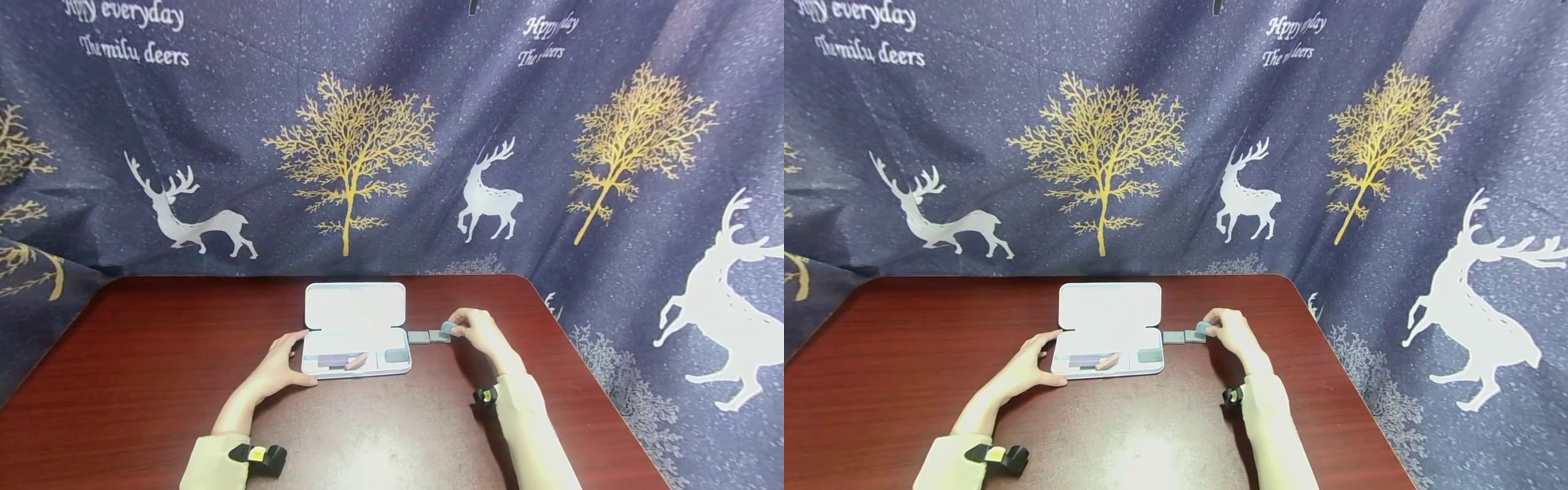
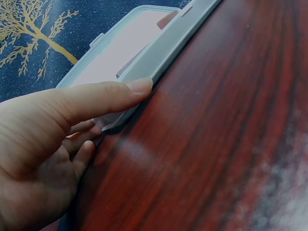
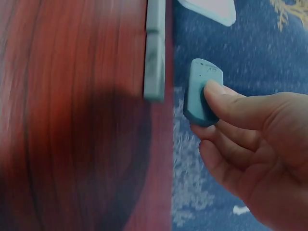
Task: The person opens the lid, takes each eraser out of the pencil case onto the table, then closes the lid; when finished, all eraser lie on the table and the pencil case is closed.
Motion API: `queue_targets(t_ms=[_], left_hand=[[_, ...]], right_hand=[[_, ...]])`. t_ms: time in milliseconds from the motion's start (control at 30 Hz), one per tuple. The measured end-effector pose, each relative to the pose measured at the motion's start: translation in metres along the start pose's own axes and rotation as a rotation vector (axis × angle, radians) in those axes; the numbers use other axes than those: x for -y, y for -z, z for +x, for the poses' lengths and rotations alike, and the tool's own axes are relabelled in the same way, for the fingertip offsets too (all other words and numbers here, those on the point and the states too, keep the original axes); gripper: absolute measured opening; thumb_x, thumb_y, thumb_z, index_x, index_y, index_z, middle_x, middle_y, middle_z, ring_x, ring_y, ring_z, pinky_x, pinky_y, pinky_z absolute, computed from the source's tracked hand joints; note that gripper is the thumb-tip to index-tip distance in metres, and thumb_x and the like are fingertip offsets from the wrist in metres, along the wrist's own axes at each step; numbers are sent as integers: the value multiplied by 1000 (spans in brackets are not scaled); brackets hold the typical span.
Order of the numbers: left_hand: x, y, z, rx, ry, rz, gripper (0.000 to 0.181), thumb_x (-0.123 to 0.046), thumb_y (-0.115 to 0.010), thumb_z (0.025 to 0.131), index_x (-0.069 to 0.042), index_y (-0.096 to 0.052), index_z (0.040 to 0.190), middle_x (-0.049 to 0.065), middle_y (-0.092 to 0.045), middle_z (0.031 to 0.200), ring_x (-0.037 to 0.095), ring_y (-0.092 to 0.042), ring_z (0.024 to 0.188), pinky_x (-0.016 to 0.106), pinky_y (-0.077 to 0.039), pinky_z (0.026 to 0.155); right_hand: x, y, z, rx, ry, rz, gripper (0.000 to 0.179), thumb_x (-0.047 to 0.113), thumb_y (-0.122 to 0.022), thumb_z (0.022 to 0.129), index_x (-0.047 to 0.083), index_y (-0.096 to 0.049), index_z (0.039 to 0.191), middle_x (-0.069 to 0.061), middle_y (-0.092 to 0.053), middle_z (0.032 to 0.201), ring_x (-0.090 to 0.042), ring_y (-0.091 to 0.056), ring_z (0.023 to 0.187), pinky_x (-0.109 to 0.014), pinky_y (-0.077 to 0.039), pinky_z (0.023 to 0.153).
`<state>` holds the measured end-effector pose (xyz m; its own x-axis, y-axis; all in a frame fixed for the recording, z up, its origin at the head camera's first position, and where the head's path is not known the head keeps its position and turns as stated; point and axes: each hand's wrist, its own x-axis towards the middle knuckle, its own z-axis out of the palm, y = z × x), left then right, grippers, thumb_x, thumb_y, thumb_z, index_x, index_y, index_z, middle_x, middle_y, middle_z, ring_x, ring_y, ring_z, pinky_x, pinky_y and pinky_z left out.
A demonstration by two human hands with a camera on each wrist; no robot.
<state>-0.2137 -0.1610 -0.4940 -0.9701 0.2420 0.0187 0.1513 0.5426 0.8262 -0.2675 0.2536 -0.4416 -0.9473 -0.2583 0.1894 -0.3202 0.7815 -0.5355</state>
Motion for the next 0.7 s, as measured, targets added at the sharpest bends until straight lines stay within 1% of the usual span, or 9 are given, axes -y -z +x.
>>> queue_targets(t_ms=[167, 333, 500, 700], left_hand=[[0, 0, 1, -1, 4, 5, 104, -18, -92, 61, 6, -35, 145, 29, -37, 145, 44, -40, 129, 53, -45, 107], [0, 0, 1, -1, 5, 6, 104, -19, -92, 61, 6, -36, 145, 29, -38, 144, 44, -41, 128, 53, -46, 106], [1, -1, 1, -3, 3, 7, 104, -19, -92, 60, 6, -36, 144, 29, -39, 144, 44, -42, 127, 53, -46, 106], [2, 0, 2, -2, -1, 8, 105, -19, -92, 61, 6, -35, 145, 29, -38, 144, 43, -40, 128, 53, -45, 107]], right_hand=[[-14, 7, -5, 32, -14, -35, 8, -1, -71, 81, 2, -70, 88, -10, -72, 84, -24, -67, 81, -37, -56, 73], [-18, 9, -7, 85, -30, -36, 7, -1, -71, 82, 1, -70, 88, -11, -73, 83, -23, -67, 80, -33, -56, 70], [-21, 7, -6, 115, -27, -55, 5, -1, -70, 83, 1, -71, 88, -11, -73, 84, -24, -68, 82, -34, -57, 73], [-24, 3, -2, 123, -18, -87, 5, 1, -70, 83, 2, -73, 88, -10, -74, 86, -25, -69, 84, -39, -58, 77]])
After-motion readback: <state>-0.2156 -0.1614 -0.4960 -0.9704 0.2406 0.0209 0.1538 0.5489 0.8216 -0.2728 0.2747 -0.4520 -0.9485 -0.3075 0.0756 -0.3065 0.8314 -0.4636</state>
